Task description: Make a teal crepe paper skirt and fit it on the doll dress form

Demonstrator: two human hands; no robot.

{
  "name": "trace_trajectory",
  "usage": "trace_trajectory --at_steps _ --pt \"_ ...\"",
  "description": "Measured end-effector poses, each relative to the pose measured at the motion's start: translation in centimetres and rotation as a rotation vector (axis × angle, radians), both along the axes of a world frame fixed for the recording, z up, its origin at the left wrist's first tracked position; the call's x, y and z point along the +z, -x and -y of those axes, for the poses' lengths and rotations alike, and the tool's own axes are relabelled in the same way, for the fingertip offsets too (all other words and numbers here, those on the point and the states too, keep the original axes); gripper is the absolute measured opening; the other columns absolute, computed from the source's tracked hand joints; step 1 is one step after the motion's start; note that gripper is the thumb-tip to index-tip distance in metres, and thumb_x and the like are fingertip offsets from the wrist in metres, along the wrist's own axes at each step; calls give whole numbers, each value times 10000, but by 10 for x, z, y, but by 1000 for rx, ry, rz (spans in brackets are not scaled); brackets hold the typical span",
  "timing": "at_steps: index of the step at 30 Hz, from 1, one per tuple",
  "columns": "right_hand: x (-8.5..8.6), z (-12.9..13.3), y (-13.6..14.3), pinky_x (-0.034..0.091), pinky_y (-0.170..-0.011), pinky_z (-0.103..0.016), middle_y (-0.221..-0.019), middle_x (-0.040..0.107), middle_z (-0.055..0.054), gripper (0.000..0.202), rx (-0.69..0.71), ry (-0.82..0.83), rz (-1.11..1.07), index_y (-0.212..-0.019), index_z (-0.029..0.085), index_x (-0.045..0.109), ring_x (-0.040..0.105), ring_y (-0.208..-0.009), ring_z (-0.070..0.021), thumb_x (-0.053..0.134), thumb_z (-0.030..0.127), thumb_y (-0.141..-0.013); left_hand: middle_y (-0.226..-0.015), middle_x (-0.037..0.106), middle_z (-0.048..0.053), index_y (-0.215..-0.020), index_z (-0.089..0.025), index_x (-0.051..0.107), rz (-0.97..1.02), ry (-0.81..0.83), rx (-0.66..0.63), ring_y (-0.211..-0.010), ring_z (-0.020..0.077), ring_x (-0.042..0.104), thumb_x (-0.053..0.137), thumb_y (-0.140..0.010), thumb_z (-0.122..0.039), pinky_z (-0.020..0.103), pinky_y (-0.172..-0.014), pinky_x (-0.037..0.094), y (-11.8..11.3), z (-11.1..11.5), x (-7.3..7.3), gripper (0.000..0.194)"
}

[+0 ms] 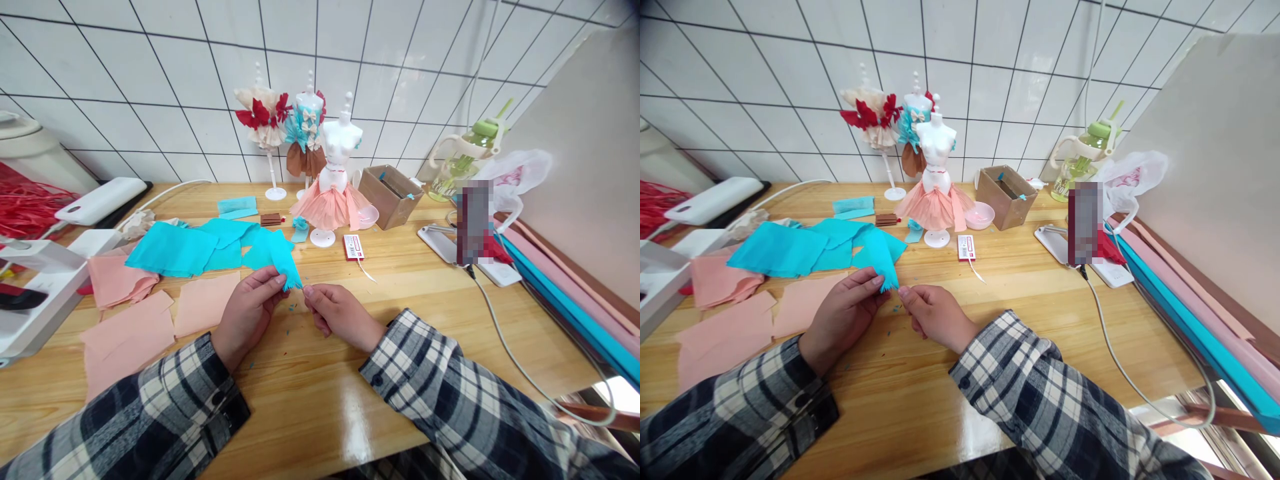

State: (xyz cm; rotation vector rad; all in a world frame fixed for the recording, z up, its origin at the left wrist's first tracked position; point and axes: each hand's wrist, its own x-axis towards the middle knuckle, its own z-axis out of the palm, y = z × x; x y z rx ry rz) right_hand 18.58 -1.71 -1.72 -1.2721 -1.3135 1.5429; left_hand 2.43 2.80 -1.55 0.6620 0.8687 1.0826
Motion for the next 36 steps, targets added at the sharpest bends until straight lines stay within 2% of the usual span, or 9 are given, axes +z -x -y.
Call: trace_trajectory --at_steps 9,23,29,36 --pt "-1 0 -1 329 -376 -189 -452 371 85 447 9 36 -11 -659 212 399 375 -378 -72 437 596 -885 -689 686 -16 -718 -173 715 4 -11 0 -638 91 606 881 -546 -196 192 -628 516 -1 0 -1 240" --pt "5 1 0 301 -385 -193 -424 387 83 470 -1 22 34 -632 207 391 369 -361 -65 451 600 -883 -696 678 -17 -717 -169 706 -7 -39 -15 -659 99 604 862 -582 -198 209 -665 515 -1 1 1 208" --pt "5 0 1 321 -398 -190 -413 496 62 430 -17 100 -65 -712 211 423 444 -367 -88 358 572 -936 -743 700 3 -735 -162 710 -73 -86 -69 -679 111 617 822 -646 -216 225 -690 500 1 0 -1 153" --pt "7 1 1 299 -414 -191 -401 467 72 389 -47 30 -1 -689 206 418 425 -372 -79 357 479 -960 -737 705 13 -747 -152 718 -93 -97 -83 -674 116 619 818 -647 -225 226 -688 492 1 0 0 159"
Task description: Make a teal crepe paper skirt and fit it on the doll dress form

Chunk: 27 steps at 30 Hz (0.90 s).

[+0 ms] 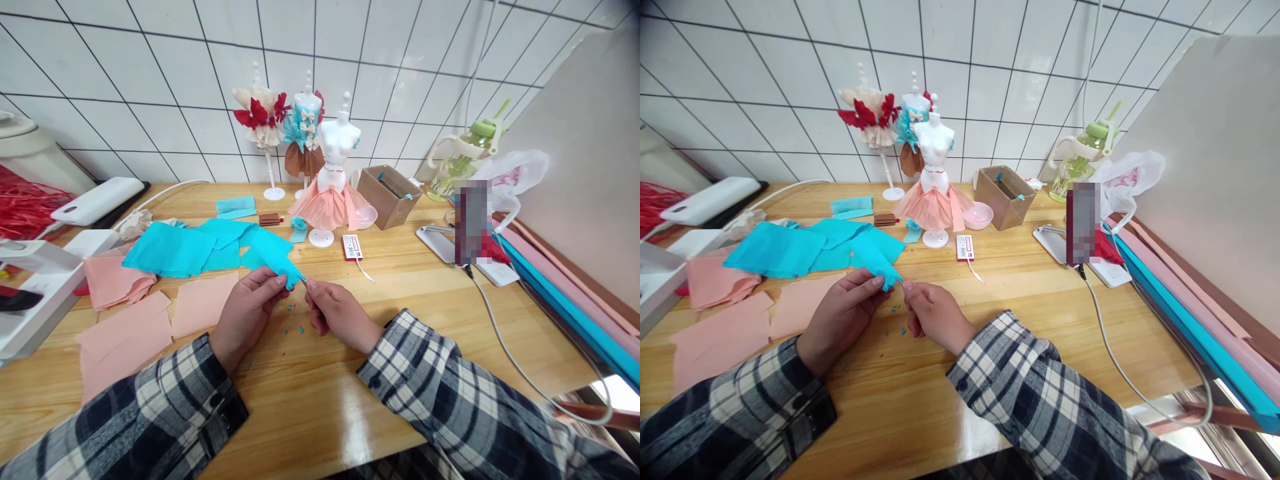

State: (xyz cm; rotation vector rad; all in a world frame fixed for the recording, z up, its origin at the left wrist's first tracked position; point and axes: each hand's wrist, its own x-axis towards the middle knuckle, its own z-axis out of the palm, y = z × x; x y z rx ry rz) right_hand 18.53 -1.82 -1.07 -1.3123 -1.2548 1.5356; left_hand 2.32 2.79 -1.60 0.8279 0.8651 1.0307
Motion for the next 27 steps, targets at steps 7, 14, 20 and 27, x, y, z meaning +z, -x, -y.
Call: trace_trajectory --at_steps 7,14,20,27 --pt "-2 -1 0 286 -429 -213 -400 432 81 407 3 -43 13 -680 209 410 414 -380 -85 379 517 -944 -722 702 8 -734 -154 714 0 -2 -4 -662 112 618 821 -644 -226 221 -682 488 0 -1 0 158" --pt "0 -1 1 285 -430 -223 -401 384 89 433 -6 -42 26 -663 214 384 394 -373 -83 396 563 -917 -717 706 18 -717 -149 711 -5 3 8 -658 121 620 826 -625 -232 230 -679 488 -1 0 1 169" --pt "-1 -1 0 300 -443 -222 -401 418 81 432 -7 -51 36 -670 212 398 415 -387 -89 382 557 -929 -747 713 24 -760 -147 719 -14 -9 -4 -679 125 628 811 -651 -228 236 -697 493 1 0 -1 164" --pt "-2 -1 0 306 -425 -218 -415 405 83 437 -6 -58 29 -668 213 396 393 -379 -82 396 571 -917 -746 711 17 -765 -151 718 -9 -12 -17 -680 120 626 806 -668 -230 230 -696 492 1 -1 -2 153"
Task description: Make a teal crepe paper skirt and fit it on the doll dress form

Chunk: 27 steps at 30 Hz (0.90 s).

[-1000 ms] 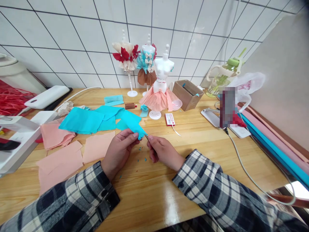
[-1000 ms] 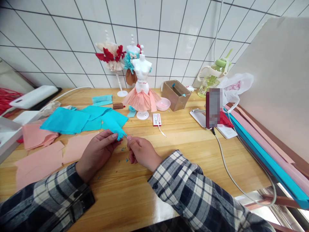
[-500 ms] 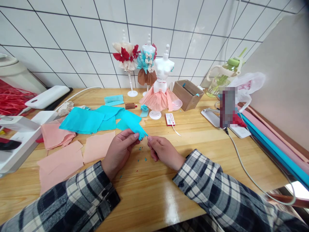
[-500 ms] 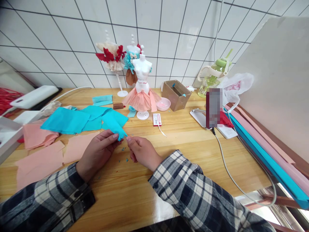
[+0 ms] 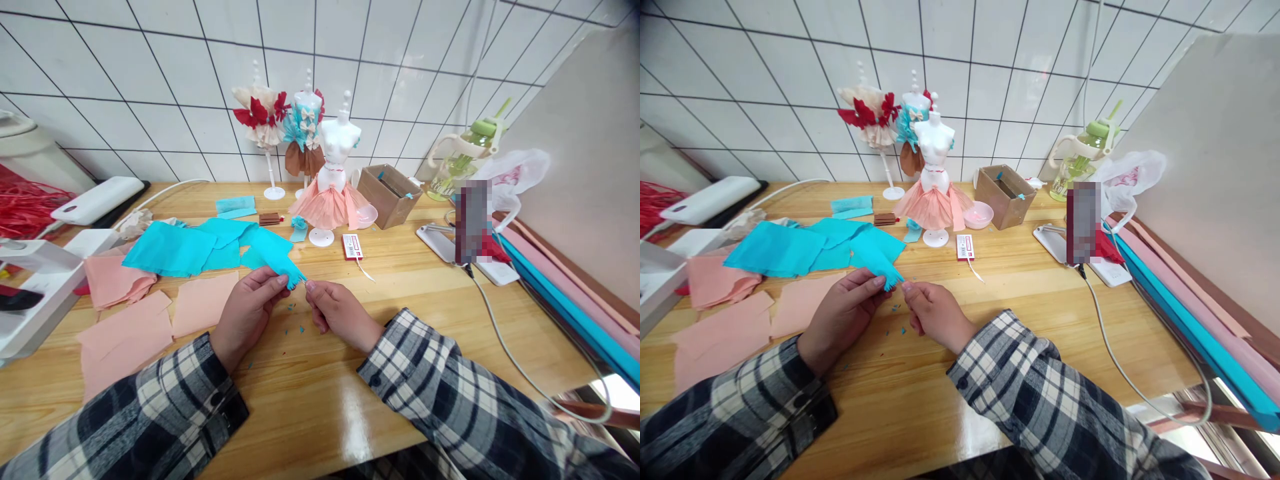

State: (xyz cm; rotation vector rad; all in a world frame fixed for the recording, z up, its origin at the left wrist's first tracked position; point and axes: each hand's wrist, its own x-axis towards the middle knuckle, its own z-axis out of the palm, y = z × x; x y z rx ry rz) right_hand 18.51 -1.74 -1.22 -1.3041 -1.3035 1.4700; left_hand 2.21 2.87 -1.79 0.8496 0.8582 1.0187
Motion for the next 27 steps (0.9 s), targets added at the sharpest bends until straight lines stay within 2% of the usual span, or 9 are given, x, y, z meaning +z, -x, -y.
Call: trace_trajectory --at_steps 12,20,27 --pt "-7 -1 -1 322 -413 -217 -441 401 79 435 25 -27 -10 -666 214 398 377 -381 -83 401 570 -917 -729 704 8 -708 -166 704 32 34 25 -683 123 628 829 -620 -225 228 -689 501 -3 1 4 164" --pt "-3 0 -1 309 -432 -216 -433 450 72 440 40 -8 9 -690 208 427 410 -388 -86 377 572 -931 -760 700 -4 -770 -181 696 46 8 18 -723 116 636 779 -704 -212 233 -736 513 0 -1 -2 111" --pt "-4 0 -1 331 -417 -209 -450 426 74 432 38 -11 2 -678 208 420 399 -393 -83 396 561 -925 -714 679 -19 -729 -178 710 88 31 27 -677 98 609 830 -640 -209 207 -689 525 -3 0 3 152"
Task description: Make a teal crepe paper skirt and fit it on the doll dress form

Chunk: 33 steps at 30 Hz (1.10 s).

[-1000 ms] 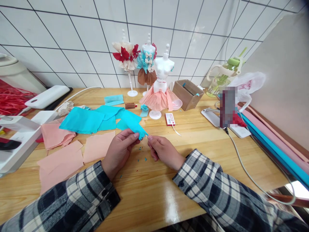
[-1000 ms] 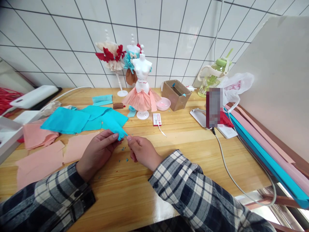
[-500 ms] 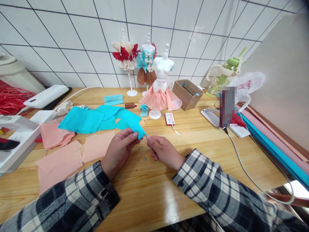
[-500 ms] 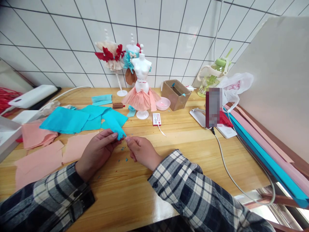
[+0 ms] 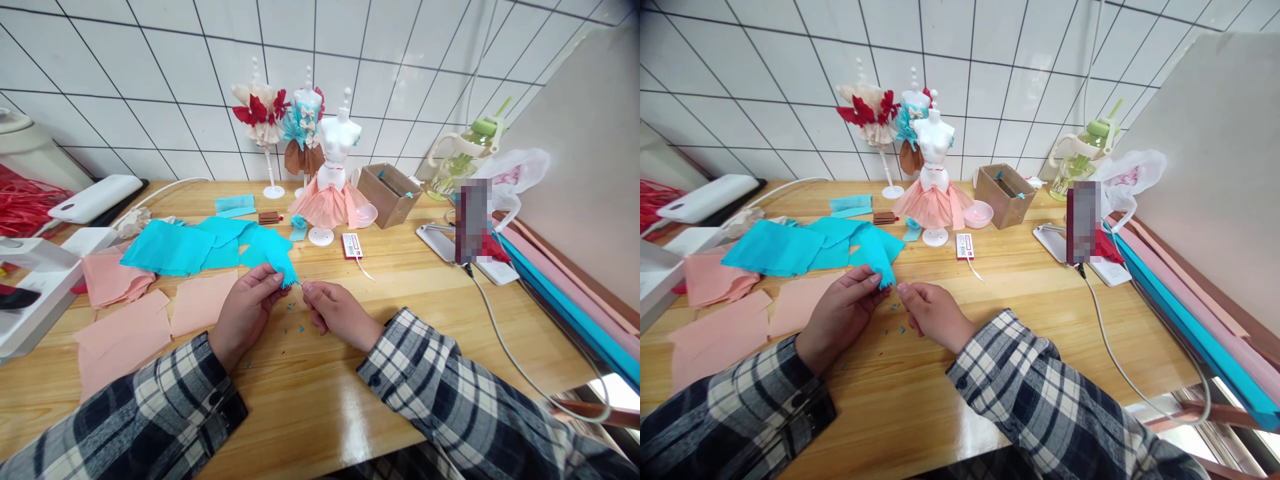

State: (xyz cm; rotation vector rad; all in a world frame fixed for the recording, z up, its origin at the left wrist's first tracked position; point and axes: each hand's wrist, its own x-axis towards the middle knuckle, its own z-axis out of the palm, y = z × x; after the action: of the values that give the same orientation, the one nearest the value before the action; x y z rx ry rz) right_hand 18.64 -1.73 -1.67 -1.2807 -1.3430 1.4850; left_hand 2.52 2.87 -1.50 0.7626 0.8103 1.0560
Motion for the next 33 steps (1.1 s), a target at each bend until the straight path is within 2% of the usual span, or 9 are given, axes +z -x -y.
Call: trace_trajectory --at_steps 5,20,33 --pt "2 0 0 362 -401 -199 -458 376 84 429 -6 54 -20 -658 211 399 369 -384 -75 428 559 -907 -716 676 -30 -749 -184 716 15 11 6 -677 90 606 834 -638 -201 198 -679 528 1 0 -2 163" --pt "1 0 1 353 -392 -191 -453 365 84 438 1 72 -23 -653 208 413 367 -378 -72 450 578 -885 -708 680 -23 -750 -177 703 28 47 38 -662 98 613 845 -610 -188 203 -651 529 2 0 -4 200" --pt "-1 0 0 347 -397 -197 -460 412 74 437 1 47 -19 -675 208 429 402 -378 -79 421 581 -904 -698 686 -15 -724 -175 714 22 7 36 -670 105 629 841 -608 -192 224 -696 552 0 1 -2 172"
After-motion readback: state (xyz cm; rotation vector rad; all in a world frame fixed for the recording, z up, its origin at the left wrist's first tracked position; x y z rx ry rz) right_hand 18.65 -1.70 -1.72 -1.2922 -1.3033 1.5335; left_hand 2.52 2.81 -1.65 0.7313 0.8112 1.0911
